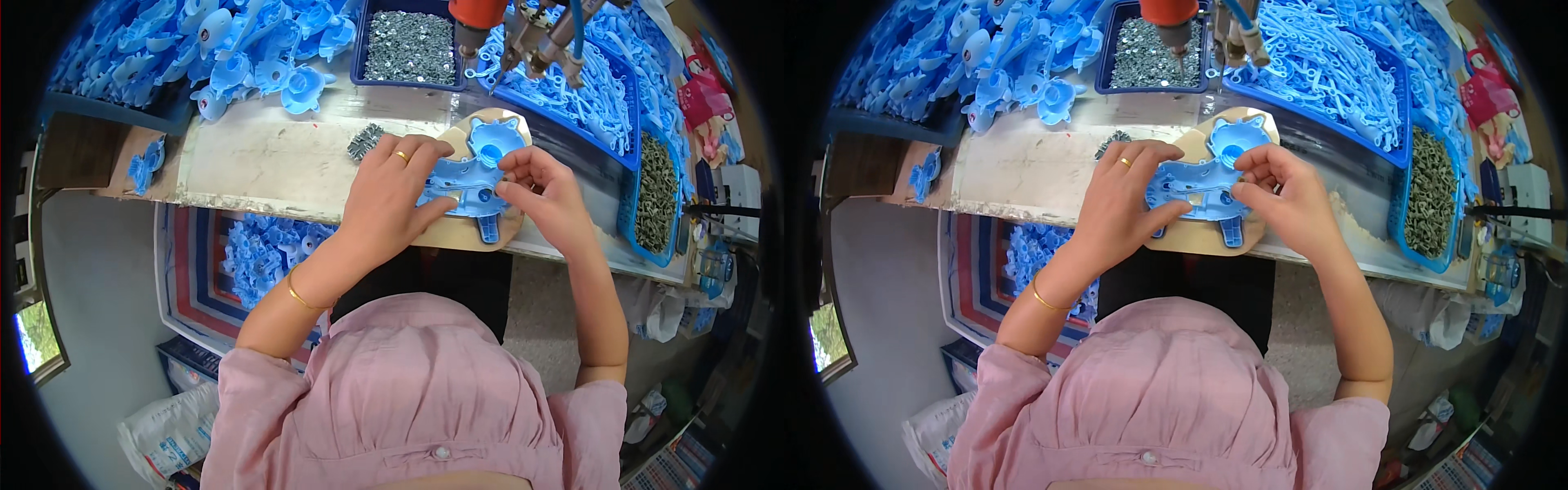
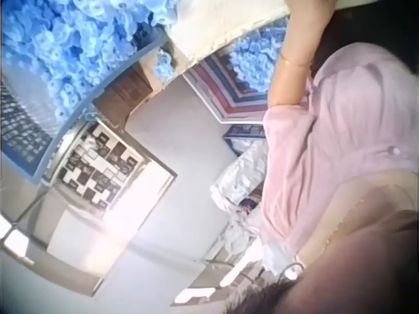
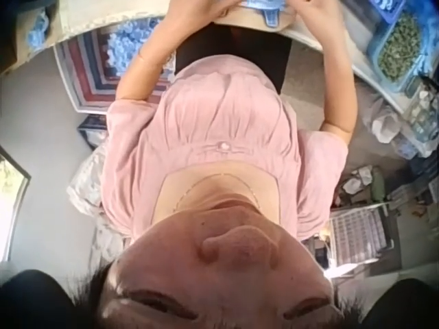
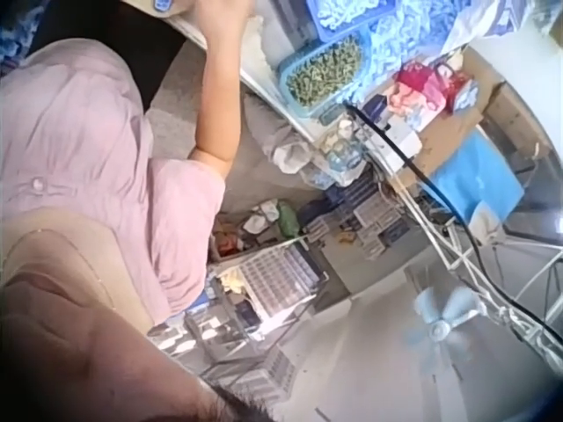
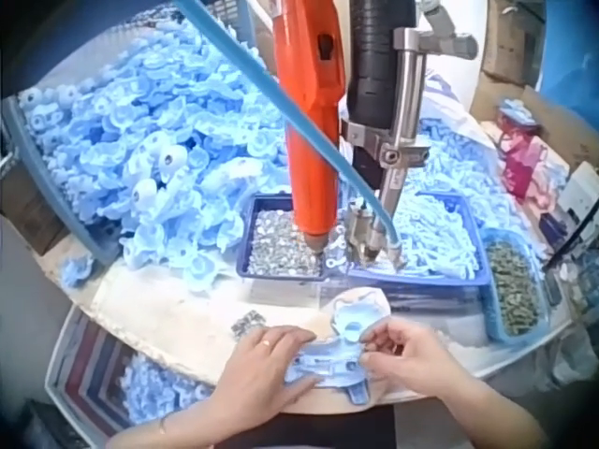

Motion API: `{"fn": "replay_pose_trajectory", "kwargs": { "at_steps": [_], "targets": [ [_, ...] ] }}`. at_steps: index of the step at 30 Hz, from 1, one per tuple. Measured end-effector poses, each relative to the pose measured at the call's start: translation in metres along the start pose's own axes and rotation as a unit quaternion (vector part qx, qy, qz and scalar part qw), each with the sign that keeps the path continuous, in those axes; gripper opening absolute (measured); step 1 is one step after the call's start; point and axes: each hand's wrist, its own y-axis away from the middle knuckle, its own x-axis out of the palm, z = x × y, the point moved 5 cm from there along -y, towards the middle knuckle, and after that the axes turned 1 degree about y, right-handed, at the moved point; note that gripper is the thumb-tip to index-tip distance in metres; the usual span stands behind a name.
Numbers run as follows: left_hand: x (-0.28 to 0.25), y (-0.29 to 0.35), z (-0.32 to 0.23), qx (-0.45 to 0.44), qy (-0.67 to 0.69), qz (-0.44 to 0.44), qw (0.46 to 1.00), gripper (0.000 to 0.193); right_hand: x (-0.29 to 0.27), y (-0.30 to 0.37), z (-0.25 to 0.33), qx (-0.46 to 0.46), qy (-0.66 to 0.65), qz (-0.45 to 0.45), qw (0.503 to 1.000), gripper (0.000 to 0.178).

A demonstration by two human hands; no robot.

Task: Assembling blue plastic toy components at a factory workbench using a pneumatic screwdriver and manual assembly.

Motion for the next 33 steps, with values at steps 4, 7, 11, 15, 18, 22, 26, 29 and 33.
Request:
{"fn": "replay_pose_trajectory", "kwargs": {
  "at_steps": [4, 7, 11, 15, 18, 22, 26, 29, 33],
  "targets": [
    [0.011, 0.003, 0.010, -0.023, -0.023, 0.007, 0.999, 0.048, 0.007, -0.007, -0.003, 0.011, -0.007, -0.017, 1.000, 0.020],
    [0.014, 0.002, 0.012, -0.033, -0.025, 0.007, 0.999, 0.044, 0.006, -0.007, -0.006, 0.017, 0.012, -0.025, 0.999, 0.019],
    [0.016, 0.003, 0.014, -0.036, -0.020, 0.009, 0.999, 0.041, 0.007, -0.005, 0.001, 0.016, 0.049, -0.006, 0.999, 0.020],
    [0.016, 0.003, 0.013, -0.033, -0.019, 0.014, 0.999, 0.041, 0.009, -0.011, 0.019, 0.035, 0.131, 0.066, 0.989, 0.020],
    [0.018, 0.000, 0.014, -0.032, -0.010, 0.014, 0.999, 0.037, 0.012, -0.018, 0.021, -0.002, 0.208, 0.097, 0.973, 0.017],
    [0.014, 0.002, 0.011, -0.025, -0.042, -0.002, 0.999, 0.018, 0.013, -0.017, 0.028, -0.119, 0.367, 0.039, 0.922, 0.016],
    [0.015, -0.001, 0.004, -0.031, -0.087, -0.008, 0.996, 0.010, 0.011, -0.023, 0.033, -0.072, 0.428, 0.065, 0.898, 0.023],
    [0.016, -0.001, 0.003, -0.019, -0.104, -0.010, 0.994, 0.011, 0.023, -0.018, 0.043, -0.203, 0.428, 0.023, 0.880, 0.028],
    [0.009, 0.001, 0.004, -0.045, -0.064, 0.015, 0.997, 0.021, 0.038, -0.010, 0.128, -0.390, 0.273, -0.158, 0.865, 0.041]
  ]
}}
